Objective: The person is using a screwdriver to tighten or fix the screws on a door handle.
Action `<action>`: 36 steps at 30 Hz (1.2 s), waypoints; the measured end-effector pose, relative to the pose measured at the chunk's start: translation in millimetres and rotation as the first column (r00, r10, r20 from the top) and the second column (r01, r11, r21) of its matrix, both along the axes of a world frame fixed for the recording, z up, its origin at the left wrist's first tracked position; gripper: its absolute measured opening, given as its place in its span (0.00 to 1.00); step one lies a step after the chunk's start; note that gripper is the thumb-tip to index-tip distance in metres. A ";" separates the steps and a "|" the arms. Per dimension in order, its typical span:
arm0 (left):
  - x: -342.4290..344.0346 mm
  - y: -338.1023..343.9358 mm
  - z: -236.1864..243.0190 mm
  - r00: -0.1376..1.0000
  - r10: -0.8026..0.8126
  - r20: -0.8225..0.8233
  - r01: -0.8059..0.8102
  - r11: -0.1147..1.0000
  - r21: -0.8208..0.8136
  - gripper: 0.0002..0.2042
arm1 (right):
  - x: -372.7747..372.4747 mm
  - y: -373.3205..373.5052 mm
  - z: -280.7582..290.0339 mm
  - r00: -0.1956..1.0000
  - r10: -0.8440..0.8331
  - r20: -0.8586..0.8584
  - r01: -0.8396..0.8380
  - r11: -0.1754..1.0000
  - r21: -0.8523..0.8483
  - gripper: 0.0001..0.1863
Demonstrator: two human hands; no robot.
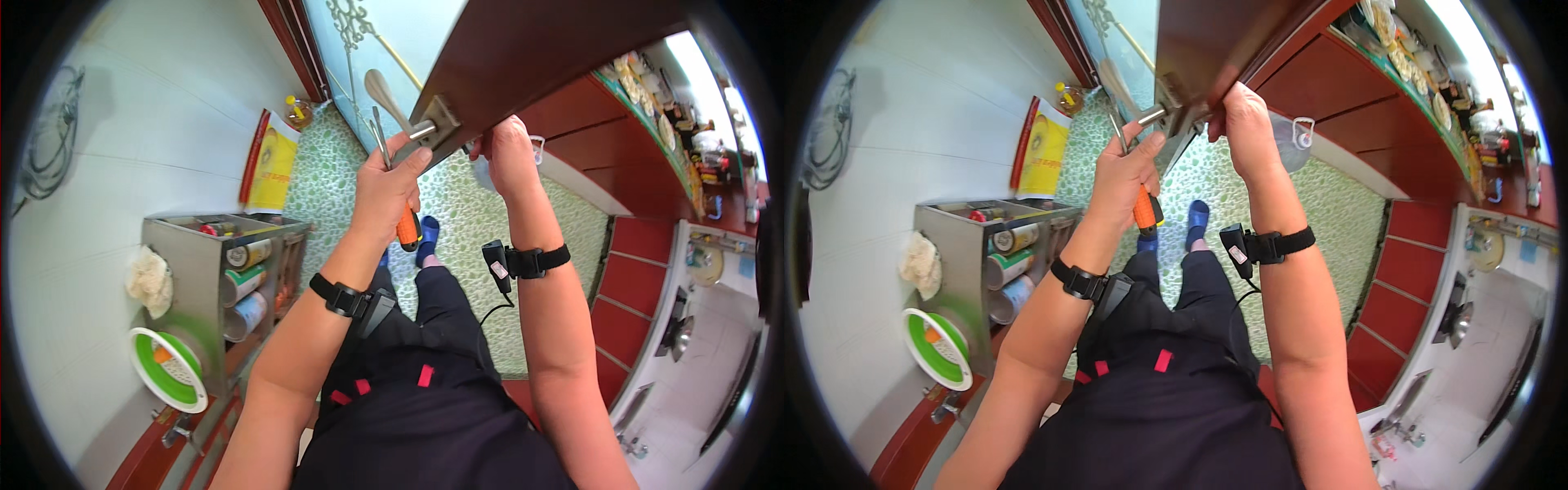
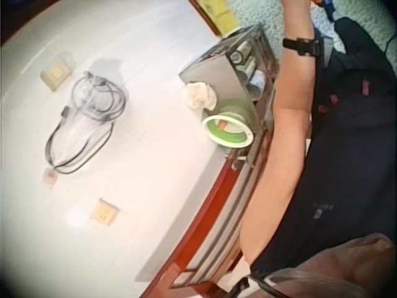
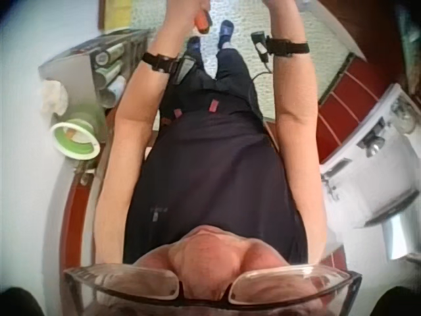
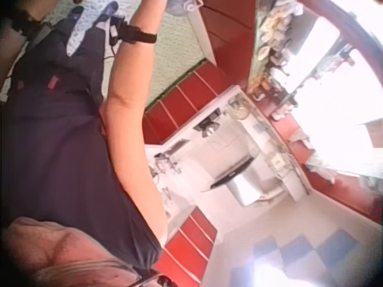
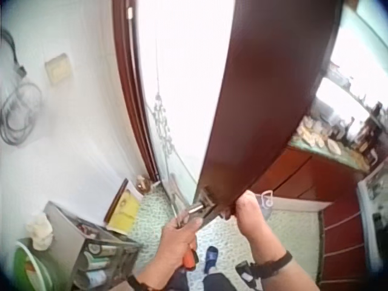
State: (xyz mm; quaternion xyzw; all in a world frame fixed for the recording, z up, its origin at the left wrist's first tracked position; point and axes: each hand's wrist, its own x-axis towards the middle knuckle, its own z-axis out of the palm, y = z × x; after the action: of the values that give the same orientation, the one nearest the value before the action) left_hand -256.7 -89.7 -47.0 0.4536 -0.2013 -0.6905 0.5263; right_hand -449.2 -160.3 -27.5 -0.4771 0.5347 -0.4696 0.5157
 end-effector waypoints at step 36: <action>-110.2 -64.2 -60.6 0.852 0.181 -0.491 -0.165 0.983 0.075 0.14 | -98.7 -73.1 -1.5 0.976 -0.050 0.213 0.055 0.998 -0.017 0.26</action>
State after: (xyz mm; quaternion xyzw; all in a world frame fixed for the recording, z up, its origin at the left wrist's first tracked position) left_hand -366.9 -153.8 -107.6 0.2855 -0.0074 -0.7365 0.6132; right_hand -547.9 -233.3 -28.9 -0.4158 0.4835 -0.5375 0.5517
